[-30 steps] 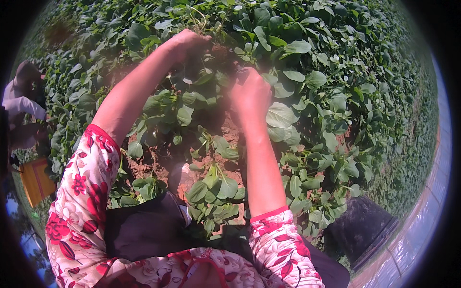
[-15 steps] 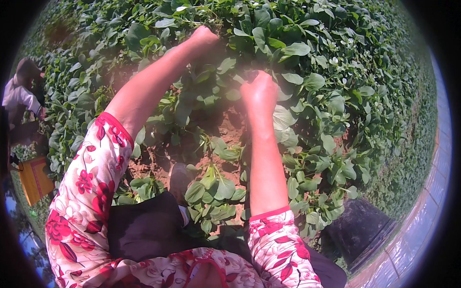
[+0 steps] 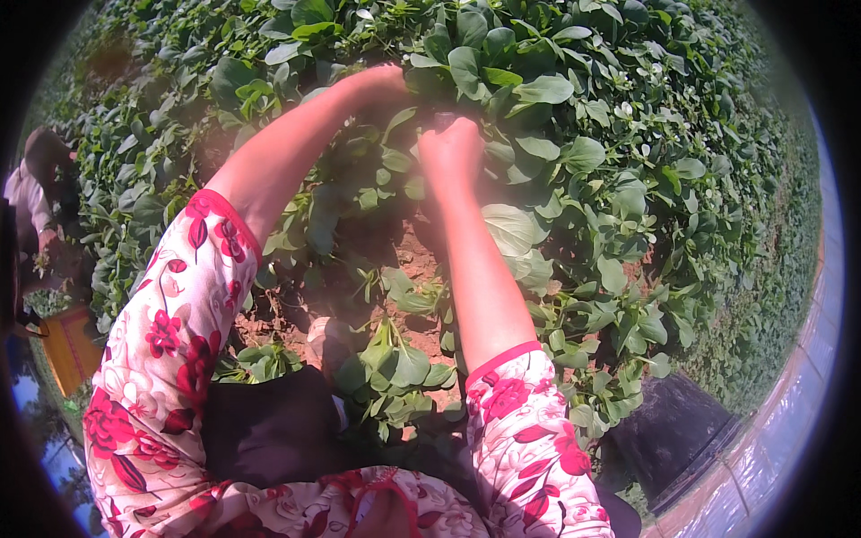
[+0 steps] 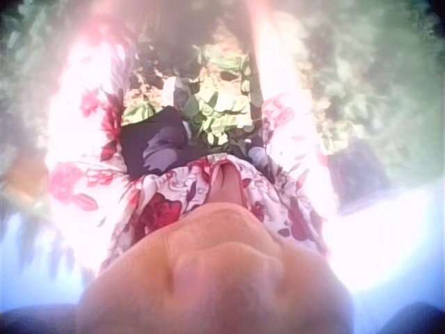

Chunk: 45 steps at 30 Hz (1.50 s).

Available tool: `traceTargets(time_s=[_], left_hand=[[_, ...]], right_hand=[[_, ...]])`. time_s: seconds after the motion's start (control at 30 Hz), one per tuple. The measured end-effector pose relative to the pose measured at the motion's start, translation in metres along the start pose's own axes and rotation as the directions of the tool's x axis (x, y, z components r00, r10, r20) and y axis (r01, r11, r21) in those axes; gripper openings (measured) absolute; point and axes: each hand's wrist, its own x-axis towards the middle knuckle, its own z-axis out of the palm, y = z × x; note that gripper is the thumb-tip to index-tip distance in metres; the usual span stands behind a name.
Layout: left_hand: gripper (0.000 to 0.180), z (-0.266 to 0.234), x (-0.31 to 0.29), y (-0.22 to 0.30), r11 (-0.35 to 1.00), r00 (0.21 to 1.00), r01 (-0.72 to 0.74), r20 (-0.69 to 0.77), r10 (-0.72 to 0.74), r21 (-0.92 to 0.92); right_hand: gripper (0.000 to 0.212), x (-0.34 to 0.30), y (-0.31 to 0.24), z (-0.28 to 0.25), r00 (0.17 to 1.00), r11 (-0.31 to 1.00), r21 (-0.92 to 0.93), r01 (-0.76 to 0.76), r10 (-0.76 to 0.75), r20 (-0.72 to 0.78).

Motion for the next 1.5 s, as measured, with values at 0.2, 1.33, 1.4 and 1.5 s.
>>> traceTargets(time_s=[0.2,1.33,1.4,1.5], left_hand=[[0.059,0.008,0.008,0.033,0.854,0.925,0.289,-0.103,-0.365,-0.433],[0.026,0.058,-0.239,0.235,0.691,0.959,-0.185,-0.282,-0.028,-0.698],[0.027,0.024,-0.246,0.253,0.651,0.97,0.15,0.238,0.048,-0.744],[0.027,0.052,-0.244,0.249,0.853,0.976,-0.018,0.176,0.128,-0.521]], right_hand=[[0.016,-0.014,-0.006,-0.008,0.926,0.905,-0.195,0.378,-0.368,0.086],[0.021,-0.125,0.029,-0.144,0.978,0.94,-0.277,0.201,-0.175,0.117],[0.021,-0.11,0.031,-0.138,0.965,0.917,-0.303,0.259,-0.232,0.124],[0.021,-0.092,0.026,-0.12,0.915,0.835,-0.375,0.403,-0.379,0.14]])
